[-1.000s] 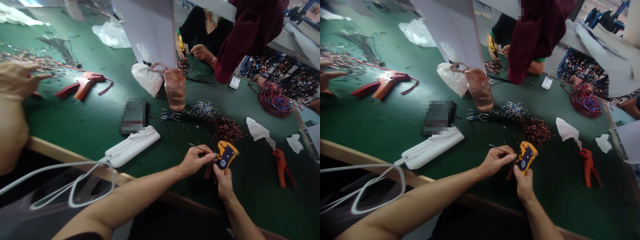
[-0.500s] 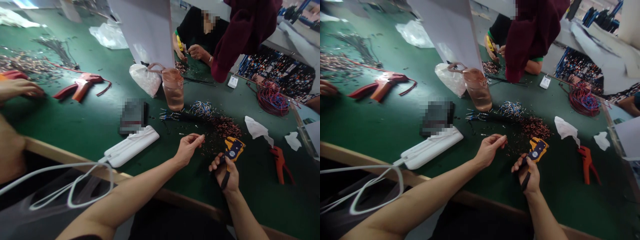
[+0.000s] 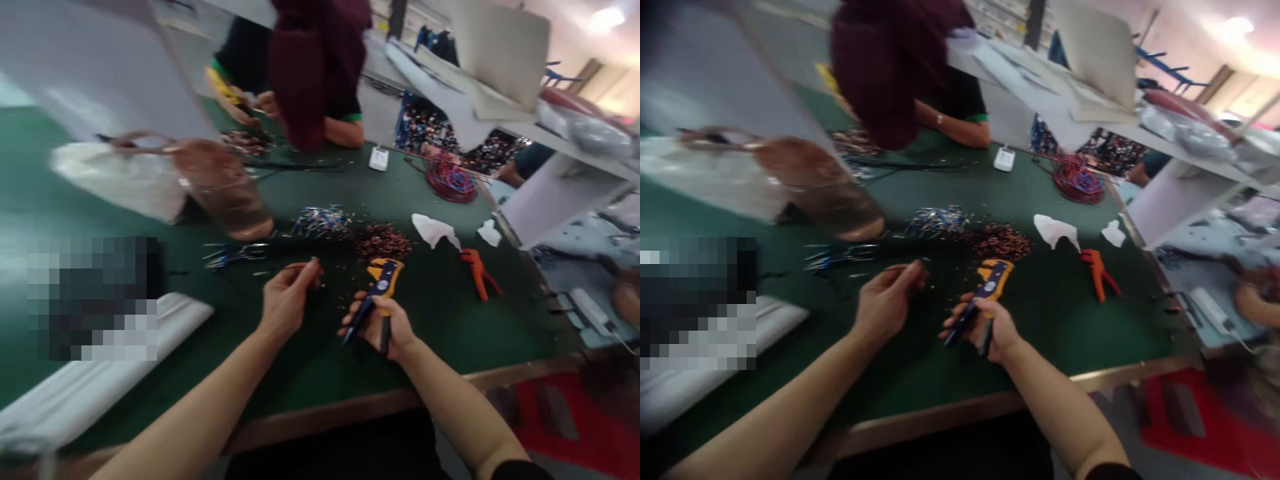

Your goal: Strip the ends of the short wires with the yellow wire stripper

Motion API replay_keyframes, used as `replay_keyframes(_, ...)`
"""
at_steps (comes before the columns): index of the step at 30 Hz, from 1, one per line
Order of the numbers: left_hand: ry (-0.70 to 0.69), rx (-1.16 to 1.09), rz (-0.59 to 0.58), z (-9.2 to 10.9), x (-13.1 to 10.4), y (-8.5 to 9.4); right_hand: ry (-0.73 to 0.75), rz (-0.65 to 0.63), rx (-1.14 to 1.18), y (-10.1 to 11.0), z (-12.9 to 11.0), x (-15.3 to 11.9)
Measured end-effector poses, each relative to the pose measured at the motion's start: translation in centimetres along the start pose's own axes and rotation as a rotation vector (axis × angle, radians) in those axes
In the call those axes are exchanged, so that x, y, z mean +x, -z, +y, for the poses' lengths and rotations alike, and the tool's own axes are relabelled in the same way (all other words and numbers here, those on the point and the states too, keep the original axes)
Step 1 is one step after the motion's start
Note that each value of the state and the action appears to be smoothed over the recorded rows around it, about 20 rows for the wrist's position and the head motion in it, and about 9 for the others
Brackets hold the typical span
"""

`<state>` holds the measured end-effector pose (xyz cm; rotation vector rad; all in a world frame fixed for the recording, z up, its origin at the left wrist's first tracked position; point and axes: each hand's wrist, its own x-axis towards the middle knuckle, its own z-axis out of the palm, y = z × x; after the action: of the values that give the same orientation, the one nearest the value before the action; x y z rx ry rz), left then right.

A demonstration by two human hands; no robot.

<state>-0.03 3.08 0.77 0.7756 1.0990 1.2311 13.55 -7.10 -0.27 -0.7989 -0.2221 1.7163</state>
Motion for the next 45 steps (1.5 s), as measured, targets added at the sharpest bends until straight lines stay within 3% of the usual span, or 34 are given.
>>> replay_keyframes(7,0.093,0.104,0.187,2.0,-0.9,-1.7,-0.058,-0.184,-0.129,0.0,0.1,0.2)
replay_keyframes(16,0.077,0.164,0.198,4.0,-3.0,-2.6,-0.266,-0.316,-0.231,0.9,-0.4,1.0)
replay_keyframes(27,0.045,0.201,0.135,2.8,-2.8,-2.0,-0.264,-0.22,-0.302,0.2,-1.2,0.8)
replay_keyframes(39,0.012,0.226,0.095,3.2,-3.8,-2.2,-0.248,-0.139,-0.334,-0.4,-1.5,0.5)
replay_keyframes(45,-0.025,0.178,0.064,2.6,-3.4,-1.8,-0.304,-0.157,-0.389,-0.4,-1.6,0.6)
